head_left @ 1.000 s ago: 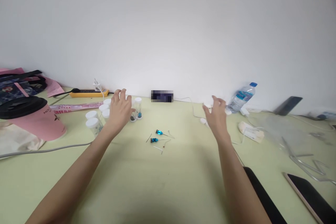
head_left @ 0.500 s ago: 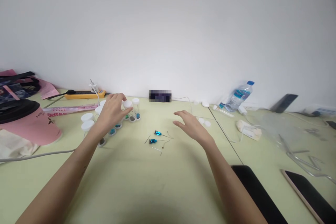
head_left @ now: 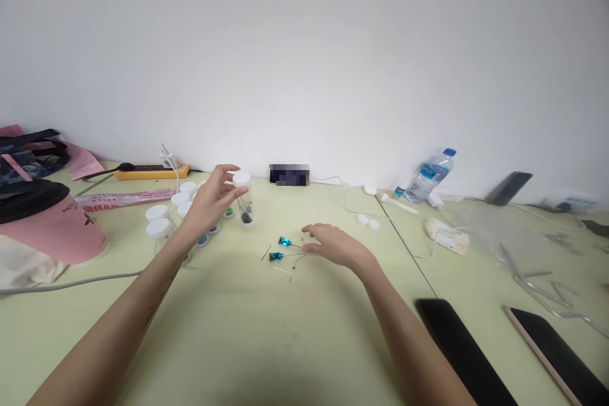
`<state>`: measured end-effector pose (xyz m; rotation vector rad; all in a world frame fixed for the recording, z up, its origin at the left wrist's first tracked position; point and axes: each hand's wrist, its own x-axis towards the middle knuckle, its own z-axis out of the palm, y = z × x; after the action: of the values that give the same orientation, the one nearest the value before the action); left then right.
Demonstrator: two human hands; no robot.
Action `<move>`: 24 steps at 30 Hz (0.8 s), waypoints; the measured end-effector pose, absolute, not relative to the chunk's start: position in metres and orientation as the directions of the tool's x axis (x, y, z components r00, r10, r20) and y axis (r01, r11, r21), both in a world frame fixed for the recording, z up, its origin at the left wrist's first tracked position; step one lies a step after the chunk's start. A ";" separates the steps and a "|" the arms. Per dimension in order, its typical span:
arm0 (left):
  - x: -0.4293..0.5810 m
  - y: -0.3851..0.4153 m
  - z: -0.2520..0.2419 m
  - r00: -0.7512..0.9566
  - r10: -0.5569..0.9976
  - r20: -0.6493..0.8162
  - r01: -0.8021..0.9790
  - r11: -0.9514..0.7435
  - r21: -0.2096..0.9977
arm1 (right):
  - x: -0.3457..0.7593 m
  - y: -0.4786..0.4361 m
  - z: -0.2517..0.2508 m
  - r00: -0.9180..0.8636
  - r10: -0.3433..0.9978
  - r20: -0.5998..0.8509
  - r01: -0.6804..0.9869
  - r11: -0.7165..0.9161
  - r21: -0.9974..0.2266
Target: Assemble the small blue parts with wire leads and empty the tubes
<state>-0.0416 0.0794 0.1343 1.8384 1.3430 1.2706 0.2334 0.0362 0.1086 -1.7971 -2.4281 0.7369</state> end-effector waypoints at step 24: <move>-0.028 0.077 0.114 0.272 0.939 0.209 0.006 -0.218 0.976 | 0.321 0.129 0.096 0.341 0.884 0.319 0.886 -0.189 -0.424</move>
<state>-0.0284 0.0770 0.1142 1.5097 0.9173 1.1365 0.3207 0.1289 0.0963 -2.0712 -1.5425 -0.0036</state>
